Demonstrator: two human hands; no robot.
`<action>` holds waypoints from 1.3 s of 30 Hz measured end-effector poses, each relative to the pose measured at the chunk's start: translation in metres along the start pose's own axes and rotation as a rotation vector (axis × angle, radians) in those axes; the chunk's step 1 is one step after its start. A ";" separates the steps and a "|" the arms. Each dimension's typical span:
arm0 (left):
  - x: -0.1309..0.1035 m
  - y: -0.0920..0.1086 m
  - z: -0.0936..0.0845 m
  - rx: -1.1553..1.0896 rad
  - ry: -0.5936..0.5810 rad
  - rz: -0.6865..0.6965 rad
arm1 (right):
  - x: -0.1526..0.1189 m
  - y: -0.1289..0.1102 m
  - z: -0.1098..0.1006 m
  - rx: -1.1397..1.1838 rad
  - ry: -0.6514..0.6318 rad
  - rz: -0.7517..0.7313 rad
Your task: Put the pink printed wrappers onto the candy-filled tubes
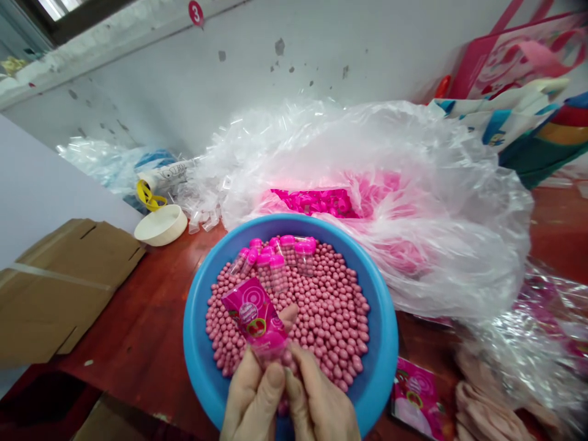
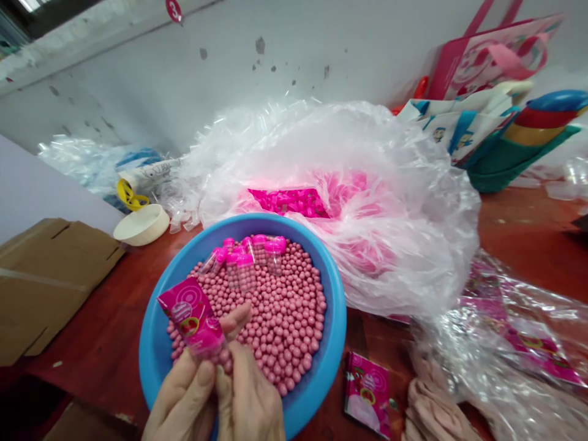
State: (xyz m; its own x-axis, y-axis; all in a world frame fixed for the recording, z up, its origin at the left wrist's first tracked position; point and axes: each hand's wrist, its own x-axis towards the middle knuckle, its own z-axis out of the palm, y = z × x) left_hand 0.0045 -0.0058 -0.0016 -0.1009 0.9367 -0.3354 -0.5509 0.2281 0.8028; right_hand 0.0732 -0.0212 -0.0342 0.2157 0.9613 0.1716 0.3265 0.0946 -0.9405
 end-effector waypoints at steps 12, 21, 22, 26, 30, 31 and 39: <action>0.002 -0.010 -0.001 0.049 -0.069 0.018 | 0.046 -0.011 -0.036 0.154 -0.074 -0.179; 0.001 -0.009 0.002 0.144 -0.059 -0.044 | 0.031 -0.002 -0.032 0.179 0.060 -0.107; 0.000 -0.009 0.002 0.160 -0.058 -0.043 | 0.034 -0.003 -0.034 0.195 0.034 -0.103; 0.001 -0.012 0.002 0.236 -0.041 -0.006 | 0.050 -0.015 -0.040 0.279 -0.105 -0.021; 0.002 -0.015 0.001 0.153 -0.001 -0.033 | 0.049 -0.016 -0.034 0.231 -0.135 -0.074; 0.002 -0.015 0.001 0.124 0.017 -0.052 | 0.045 -0.013 -0.031 0.202 -0.118 -0.116; 0.001 -0.009 0.006 0.104 0.087 -0.060 | 0.025 0.002 -0.022 0.286 -0.028 -0.013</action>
State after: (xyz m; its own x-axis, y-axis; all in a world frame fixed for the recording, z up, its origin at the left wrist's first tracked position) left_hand 0.0141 -0.0056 -0.0062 -0.1446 0.8949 -0.4222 -0.4701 0.3133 0.8251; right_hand 0.0998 -0.0026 -0.0252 0.1869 0.9658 0.1797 0.0556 0.1722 -0.9835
